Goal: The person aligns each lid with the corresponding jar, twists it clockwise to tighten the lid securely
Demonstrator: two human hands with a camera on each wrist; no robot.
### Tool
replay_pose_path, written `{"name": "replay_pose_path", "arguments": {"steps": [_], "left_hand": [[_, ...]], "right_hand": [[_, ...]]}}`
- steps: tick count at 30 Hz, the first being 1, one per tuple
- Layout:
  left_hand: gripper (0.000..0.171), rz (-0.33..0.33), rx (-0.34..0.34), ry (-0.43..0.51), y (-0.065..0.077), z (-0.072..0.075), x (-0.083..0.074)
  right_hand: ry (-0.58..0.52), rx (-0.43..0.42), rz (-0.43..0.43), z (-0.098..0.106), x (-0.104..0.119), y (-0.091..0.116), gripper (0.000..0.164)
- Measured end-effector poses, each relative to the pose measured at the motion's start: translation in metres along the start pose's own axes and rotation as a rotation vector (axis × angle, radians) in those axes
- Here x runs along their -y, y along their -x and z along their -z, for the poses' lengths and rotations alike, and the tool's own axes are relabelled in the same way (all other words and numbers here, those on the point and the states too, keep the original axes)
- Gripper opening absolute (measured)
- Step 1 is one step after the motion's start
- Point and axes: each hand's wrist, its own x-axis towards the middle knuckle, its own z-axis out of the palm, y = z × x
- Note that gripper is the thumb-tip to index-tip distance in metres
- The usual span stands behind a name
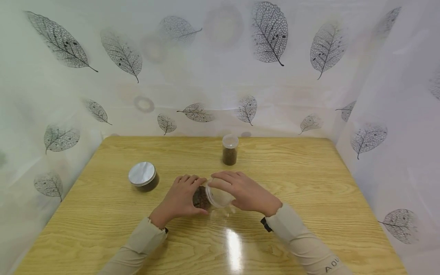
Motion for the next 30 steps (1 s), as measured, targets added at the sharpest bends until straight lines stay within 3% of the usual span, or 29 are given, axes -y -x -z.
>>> {"name": "replay_pose_path", "arguments": {"steps": [4,13,20,25,30], "left_hand": [[0.094,-0.001,-0.010,-0.006,0.000,0.000,-0.001],[0.094,0.008,-0.006,-0.029,0.002,-0.004,-0.002],[0.093,0.009,-0.019,-0.004,0.003,-0.004,-0.002],[0.092,0.006,-0.021,0.024,0.005,-0.004,-0.001],[0.092,0.009,-0.015,0.057,0.006,-0.003,0.000]], "right_hand": [[-0.023,0.016,-0.038,0.000,0.000,0.001,0.091],[-0.099,0.066,-0.218,-0.002,0.002,0.005,0.090],[-0.179,0.020,-0.346,-0.010,0.008,0.008,0.094],[-0.097,0.021,-0.323,-0.013,0.006,0.009,0.105],[0.035,0.034,-0.182,-0.006,-0.003,0.008,0.111]]}}
